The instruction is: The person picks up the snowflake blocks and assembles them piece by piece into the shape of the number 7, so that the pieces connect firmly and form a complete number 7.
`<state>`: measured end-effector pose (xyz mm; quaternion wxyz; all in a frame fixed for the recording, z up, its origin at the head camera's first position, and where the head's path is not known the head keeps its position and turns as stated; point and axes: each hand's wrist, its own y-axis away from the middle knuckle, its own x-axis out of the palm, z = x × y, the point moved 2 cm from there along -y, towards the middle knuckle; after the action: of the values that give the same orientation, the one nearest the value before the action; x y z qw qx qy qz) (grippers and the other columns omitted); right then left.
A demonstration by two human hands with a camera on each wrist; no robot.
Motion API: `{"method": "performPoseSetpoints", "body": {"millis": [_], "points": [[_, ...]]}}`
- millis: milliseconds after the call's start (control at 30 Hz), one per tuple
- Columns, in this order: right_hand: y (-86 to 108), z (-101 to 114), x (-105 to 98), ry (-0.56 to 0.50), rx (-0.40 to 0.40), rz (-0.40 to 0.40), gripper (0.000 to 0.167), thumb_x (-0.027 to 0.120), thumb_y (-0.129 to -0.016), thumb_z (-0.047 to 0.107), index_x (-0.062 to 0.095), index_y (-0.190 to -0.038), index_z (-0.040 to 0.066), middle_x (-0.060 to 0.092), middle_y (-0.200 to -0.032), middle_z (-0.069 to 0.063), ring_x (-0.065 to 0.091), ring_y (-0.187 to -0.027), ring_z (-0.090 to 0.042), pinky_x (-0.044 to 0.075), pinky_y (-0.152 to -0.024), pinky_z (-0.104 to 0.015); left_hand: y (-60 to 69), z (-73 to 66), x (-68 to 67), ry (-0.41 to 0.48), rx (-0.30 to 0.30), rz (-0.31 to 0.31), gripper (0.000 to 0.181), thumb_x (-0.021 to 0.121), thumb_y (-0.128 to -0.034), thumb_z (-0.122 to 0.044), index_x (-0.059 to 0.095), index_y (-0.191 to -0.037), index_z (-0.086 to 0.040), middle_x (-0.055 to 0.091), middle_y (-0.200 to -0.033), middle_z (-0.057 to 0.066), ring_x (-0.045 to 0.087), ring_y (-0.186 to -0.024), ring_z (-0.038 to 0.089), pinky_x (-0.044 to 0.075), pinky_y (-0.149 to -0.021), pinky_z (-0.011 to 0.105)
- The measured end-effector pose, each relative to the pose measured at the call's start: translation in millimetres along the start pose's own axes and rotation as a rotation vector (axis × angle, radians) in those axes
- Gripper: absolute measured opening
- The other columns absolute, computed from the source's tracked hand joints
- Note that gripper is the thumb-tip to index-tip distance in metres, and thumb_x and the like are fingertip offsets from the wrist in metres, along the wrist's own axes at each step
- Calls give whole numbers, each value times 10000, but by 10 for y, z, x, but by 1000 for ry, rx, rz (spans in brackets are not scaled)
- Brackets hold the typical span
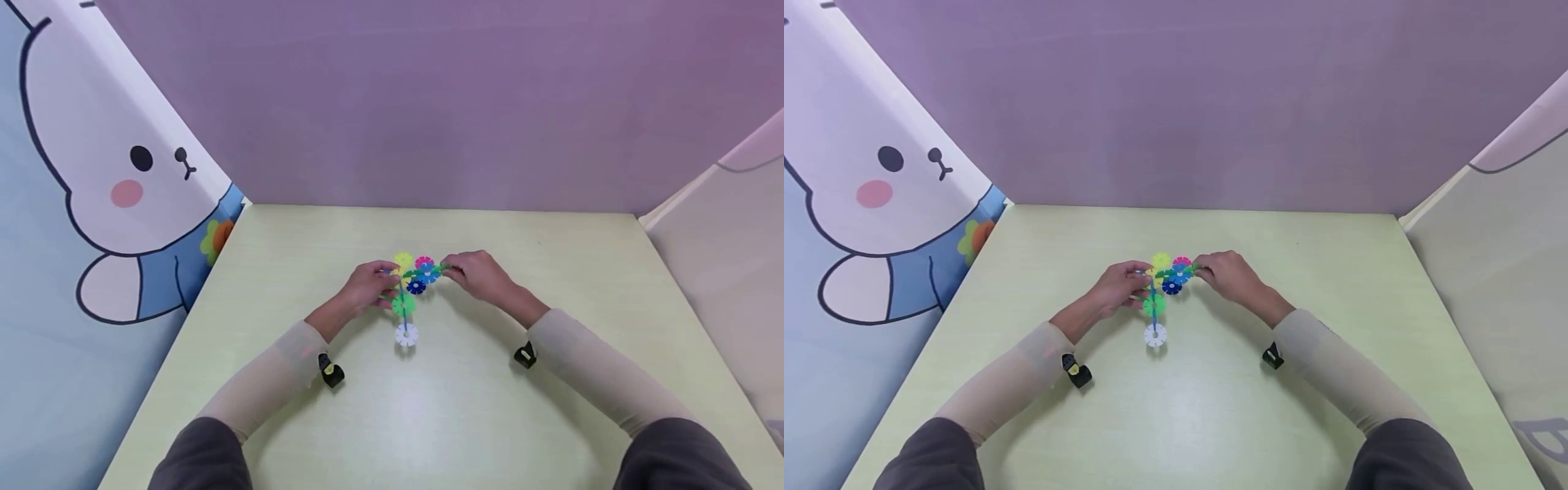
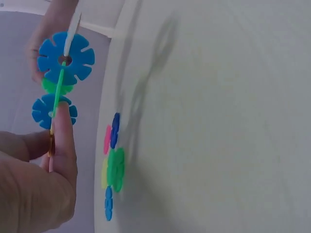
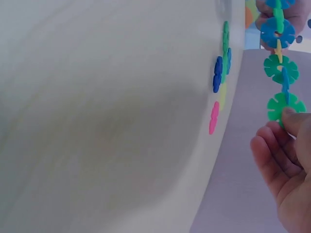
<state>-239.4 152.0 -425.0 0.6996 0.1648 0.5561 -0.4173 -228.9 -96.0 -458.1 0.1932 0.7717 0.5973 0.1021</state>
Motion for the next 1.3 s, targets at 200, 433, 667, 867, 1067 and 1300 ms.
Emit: {"method": "performPoseSetpoints", "body": {"millis": [200,433,667,867,1067,1300], "points": [[-1,-16,32,-79,53,46,133,682,-987,179,739,-1051,77,697,-778,-18,494,-620,-88,458,-630,-266,4,-35,-49,-3,-19,54,358,619,-1020,-164,562,-1371,-125,623,-1039,68,658,-767,154,622,-626,304],[9,6,39,-132,78,50,116,677,-992,185,743,-1041,103,675,-767,10,492,-626,-99,448,-638,-278,32,-44,-68,26,-52,98,371,602,-1020,-141,536,-1381,-85,617,-1017,72,648,-734,137,615,-608,292],[51,-5,107,-166,112,58,123,681,-989,179,745,-1058,101,639,-725,35,473,-601,-94,428,-602,-262,51,-33,-71,-10,-50,112,364,590,-1031,-172,538,-1381,-88,615,-1160,168,649,-751,145,622,-626,304],[79,1,158,-173,120,56,121,682,-988,183,746,-1053,102,672,-737,14,477,-586,-83,438,-586,-246,41,-22,-98,-69,-27,101,301,574,-1046,-223,576,-1328,-120,614,-1104,82,653,-830,171,625,-688,323],[81,65,177,-160,114,62,128,685,-987,189,748,-1052,99,679,-748,31,487,-589,-75,446,-584,-236,20,-55,-106,-184,44,63,347,559,-1060,-294,596,-1339,-91,620,-1210,72,616,-995,192,602,-770,286],[69,152,157,-170,134,70,138,683,-991,207,742,-1058,102,680,-749,25,485,-595,-80,435,-562,-225,72,-161,-36,-453,198,-13,356,643,-1008,-342,648,-1305,-144,613,-1337,70,561,-1244,255,504,-1046,413]]}}
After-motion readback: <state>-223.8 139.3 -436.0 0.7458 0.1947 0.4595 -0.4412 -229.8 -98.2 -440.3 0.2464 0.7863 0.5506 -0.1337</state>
